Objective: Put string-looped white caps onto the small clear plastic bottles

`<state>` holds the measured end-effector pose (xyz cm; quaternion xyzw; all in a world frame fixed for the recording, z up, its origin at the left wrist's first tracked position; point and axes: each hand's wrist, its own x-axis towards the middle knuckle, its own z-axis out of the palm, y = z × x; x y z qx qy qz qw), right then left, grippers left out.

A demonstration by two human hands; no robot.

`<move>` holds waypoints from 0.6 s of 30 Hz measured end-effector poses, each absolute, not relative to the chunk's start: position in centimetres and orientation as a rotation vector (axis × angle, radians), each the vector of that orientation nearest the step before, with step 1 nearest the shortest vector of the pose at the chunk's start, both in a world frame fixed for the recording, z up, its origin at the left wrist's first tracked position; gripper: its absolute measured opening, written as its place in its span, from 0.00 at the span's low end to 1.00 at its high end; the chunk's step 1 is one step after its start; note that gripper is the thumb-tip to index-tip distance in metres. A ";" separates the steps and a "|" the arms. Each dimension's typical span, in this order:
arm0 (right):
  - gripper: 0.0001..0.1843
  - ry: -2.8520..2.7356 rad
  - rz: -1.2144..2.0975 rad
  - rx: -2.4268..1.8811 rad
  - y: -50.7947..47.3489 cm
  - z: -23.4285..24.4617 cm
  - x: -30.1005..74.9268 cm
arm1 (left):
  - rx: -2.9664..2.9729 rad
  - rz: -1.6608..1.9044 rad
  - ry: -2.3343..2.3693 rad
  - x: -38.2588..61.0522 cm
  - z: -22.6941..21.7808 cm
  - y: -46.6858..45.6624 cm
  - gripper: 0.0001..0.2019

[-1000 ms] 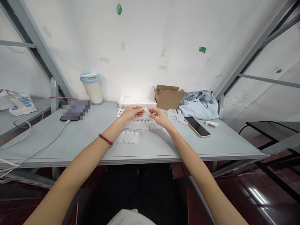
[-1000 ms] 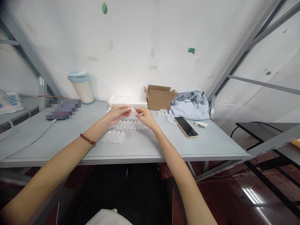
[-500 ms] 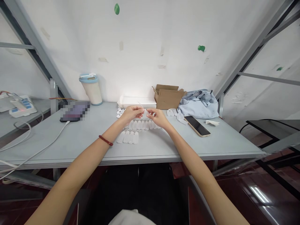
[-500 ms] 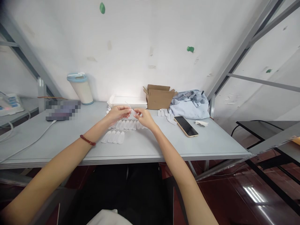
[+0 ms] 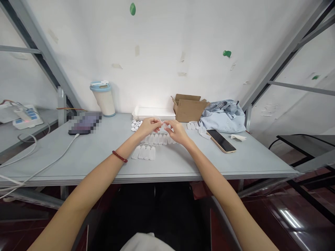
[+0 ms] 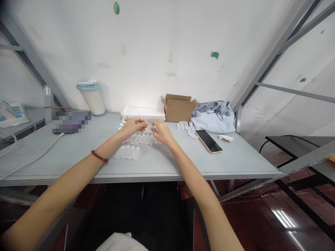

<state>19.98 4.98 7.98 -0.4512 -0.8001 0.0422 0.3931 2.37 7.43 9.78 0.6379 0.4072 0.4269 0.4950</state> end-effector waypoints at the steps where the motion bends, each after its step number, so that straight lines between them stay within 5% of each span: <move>1: 0.14 -2.009 0.164 -1.141 4.9 8.0 19.9 | 1.514 1.032 0.978 2.4 9.8 7.4 0.13; 18: 0.19 -1.873 0.430 -1.112 4.5 7.9 19.1 | 1.515 1.029 0.967 2.2 9.8 7.3 0.19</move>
